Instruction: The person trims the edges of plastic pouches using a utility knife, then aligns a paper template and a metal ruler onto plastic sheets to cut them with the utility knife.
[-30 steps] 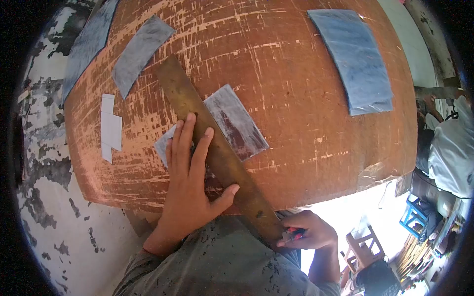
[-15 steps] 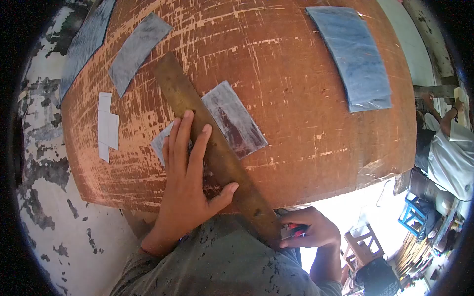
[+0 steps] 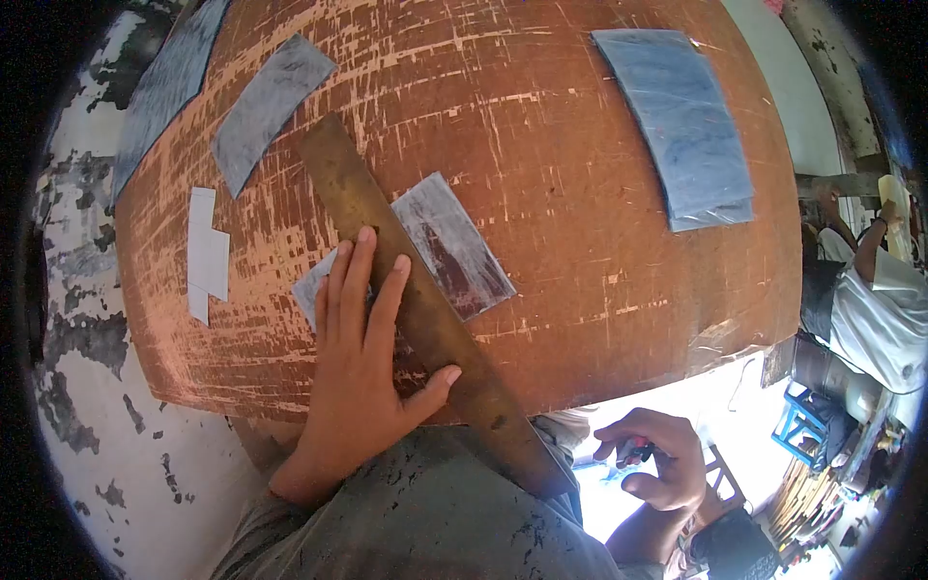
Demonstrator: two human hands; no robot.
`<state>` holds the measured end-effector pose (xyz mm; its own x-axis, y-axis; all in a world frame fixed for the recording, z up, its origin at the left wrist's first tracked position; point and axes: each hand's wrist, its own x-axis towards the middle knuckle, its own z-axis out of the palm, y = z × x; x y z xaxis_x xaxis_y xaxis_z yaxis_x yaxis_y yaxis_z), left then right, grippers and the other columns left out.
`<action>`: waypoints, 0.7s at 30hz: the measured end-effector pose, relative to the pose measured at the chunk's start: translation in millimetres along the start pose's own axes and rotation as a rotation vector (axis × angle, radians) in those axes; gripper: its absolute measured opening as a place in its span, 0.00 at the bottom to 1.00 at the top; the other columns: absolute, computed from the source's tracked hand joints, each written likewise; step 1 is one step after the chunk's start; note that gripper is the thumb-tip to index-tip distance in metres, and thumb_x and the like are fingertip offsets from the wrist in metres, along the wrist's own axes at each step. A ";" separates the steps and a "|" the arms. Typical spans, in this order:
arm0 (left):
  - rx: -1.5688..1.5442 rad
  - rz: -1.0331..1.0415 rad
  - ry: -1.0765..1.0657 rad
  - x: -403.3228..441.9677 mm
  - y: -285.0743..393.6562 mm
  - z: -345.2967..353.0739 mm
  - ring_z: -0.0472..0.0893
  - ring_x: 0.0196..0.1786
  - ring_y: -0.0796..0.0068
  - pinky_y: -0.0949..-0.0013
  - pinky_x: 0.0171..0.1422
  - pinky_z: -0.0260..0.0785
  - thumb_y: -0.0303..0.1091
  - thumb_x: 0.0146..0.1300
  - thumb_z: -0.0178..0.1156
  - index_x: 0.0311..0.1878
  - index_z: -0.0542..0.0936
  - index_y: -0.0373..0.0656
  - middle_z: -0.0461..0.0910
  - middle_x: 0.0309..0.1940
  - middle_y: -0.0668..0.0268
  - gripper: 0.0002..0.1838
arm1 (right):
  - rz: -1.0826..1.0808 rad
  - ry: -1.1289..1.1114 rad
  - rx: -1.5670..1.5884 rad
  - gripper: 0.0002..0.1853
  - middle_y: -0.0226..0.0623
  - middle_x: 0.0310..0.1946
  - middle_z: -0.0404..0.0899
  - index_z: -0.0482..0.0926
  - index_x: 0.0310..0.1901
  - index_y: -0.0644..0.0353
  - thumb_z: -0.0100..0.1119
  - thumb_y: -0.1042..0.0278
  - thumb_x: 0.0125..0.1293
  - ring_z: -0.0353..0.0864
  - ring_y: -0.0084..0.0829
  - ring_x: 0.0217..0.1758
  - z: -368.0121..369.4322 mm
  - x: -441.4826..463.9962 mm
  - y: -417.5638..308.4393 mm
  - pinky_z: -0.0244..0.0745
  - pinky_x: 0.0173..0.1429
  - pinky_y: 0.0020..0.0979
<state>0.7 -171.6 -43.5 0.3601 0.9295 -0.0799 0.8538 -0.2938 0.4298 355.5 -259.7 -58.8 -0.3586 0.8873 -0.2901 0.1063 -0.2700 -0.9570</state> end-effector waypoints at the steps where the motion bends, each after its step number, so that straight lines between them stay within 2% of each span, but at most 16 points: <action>1: 0.014 -0.001 -0.002 -0.1 0.3 -0.3 0.49 0.87 0.31 0.29 0.87 0.43 0.55 0.64 0.72 0.84 0.59 0.38 0.47 0.86 0.38 0.53 | -0.020 0.038 0.008 0.33 0.45 0.36 0.90 0.86 0.54 0.73 0.74 0.44 0.67 0.89 0.27 0.32 3.3 1.9 -8.2 0.79 0.36 0.25; 2: 0.013 -0.001 -0.003 0.1 0.7 -0.9 0.49 0.87 0.31 0.29 0.87 0.43 0.55 0.64 0.72 0.84 0.59 0.38 0.47 0.86 0.38 0.53 | -0.019 0.039 0.009 0.33 0.45 0.36 0.90 0.86 0.54 0.73 0.74 0.44 0.67 0.89 0.27 0.32 7.7 2.8 -13.3 0.79 0.36 0.25; 4: 0.054 -0.003 -0.008 -0.4 0.9 -1.1 0.49 0.87 0.31 0.30 0.86 0.43 0.56 0.65 0.71 0.84 0.59 0.38 0.48 0.86 0.39 0.53 | 0.026 0.155 0.038 0.25 0.40 0.35 0.90 0.86 0.52 0.71 0.76 0.54 0.67 0.89 0.27 0.35 15.9 4.2 -20.3 0.78 0.36 0.25; 5: 0.054 -0.008 -0.012 -1.0 0.1 0.0 0.49 0.87 0.31 0.30 0.86 0.43 0.56 0.65 0.71 0.84 0.59 0.38 0.48 0.86 0.39 0.53 | 0.031 0.152 0.041 0.25 0.40 0.35 0.90 0.86 0.52 0.71 0.76 0.54 0.67 0.89 0.27 0.35 19.0 4.8 -25.0 0.78 0.36 0.25; 7: 0.039 0.010 0.016 -1.0 -2.0 2.6 0.49 0.87 0.31 0.29 0.86 0.43 0.57 0.65 0.71 0.84 0.59 0.38 0.48 0.86 0.38 0.53 | 0.121 0.170 -0.035 0.17 0.36 0.32 0.89 0.86 0.50 0.68 0.77 0.66 0.65 0.88 0.27 0.33 25.5 7.6 -33.6 0.76 0.35 0.27; 8: 0.043 0.007 0.018 -1.0 -2.8 3.9 0.49 0.87 0.31 0.29 0.86 0.43 0.57 0.65 0.71 0.84 0.59 0.38 0.48 0.86 0.38 0.53 | 0.118 0.167 -0.034 0.17 0.36 0.32 0.89 0.86 0.50 0.68 0.77 0.66 0.65 0.88 0.27 0.33 32.2 11.1 -36.0 0.76 0.35 0.27; 9: 0.021 0.007 0.025 -1.1 -3.2 5.5 0.49 0.87 0.31 0.29 0.86 0.43 0.57 0.65 0.71 0.84 0.59 0.38 0.48 0.87 0.38 0.53 | 0.078 0.230 -0.196 0.16 0.35 0.30 0.88 0.86 0.50 0.67 0.77 0.68 0.65 0.86 0.28 0.31 41.4 14.9 -38.8 0.74 0.34 0.28; 12: -0.008 0.006 0.031 -1.4 -3.8 6.7 0.48 0.87 0.31 0.28 0.86 0.41 0.58 0.65 0.71 0.84 0.59 0.38 0.47 0.87 0.38 0.53 | 0.043 0.279 -0.425 0.15 0.40 0.26 0.84 0.85 0.50 0.65 0.77 0.72 0.64 0.82 0.36 0.27 63.5 39.5 -55.4 0.73 0.33 0.34; 15: -0.016 0.001 0.025 -0.6 -3.2 6.0 0.47 0.88 0.31 0.28 0.86 0.40 0.58 0.65 0.71 0.84 0.59 0.38 0.47 0.87 0.38 0.54 | 0.048 0.269 -0.558 0.16 0.44 0.27 0.81 0.84 0.47 0.64 0.80 0.70 0.63 0.83 0.44 0.28 79.2 67.0 -71.4 0.75 0.33 0.39; 20: -0.031 0.005 0.025 -0.1 -5.7 5.8 0.47 0.88 0.30 0.28 0.86 0.39 0.58 0.64 0.72 0.84 0.58 0.38 0.47 0.87 0.37 0.54 | 0.017 0.257 -0.644 0.17 0.41 0.28 0.80 0.83 0.44 0.64 0.83 0.71 0.60 0.83 0.40 0.25 84.4 66.9 -69.4 0.75 0.30 0.36; 21: -0.037 0.001 0.019 -0.2 -5.2 5.4 0.46 0.88 0.31 0.27 0.86 0.40 0.58 0.65 0.71 0.84 0.58 0.38 0.46 0.87 0.37 0.54 | 0.082 0.247 -0.671 0.17 0.40 0.28 0.80 0.83 0.42 0.63 0.84 0.70 0.59 0.82 0.39 0.25 81.8 60.1 -67.7 0.75 0.30 0.36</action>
<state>-1.8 -171.4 -50.6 0.3532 0.9334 -0.0627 0.8391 -0.2864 0.4625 250.9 -218.7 -11.2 -0.1134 0.9540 -0.2776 0.6993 -0.1218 -0.7044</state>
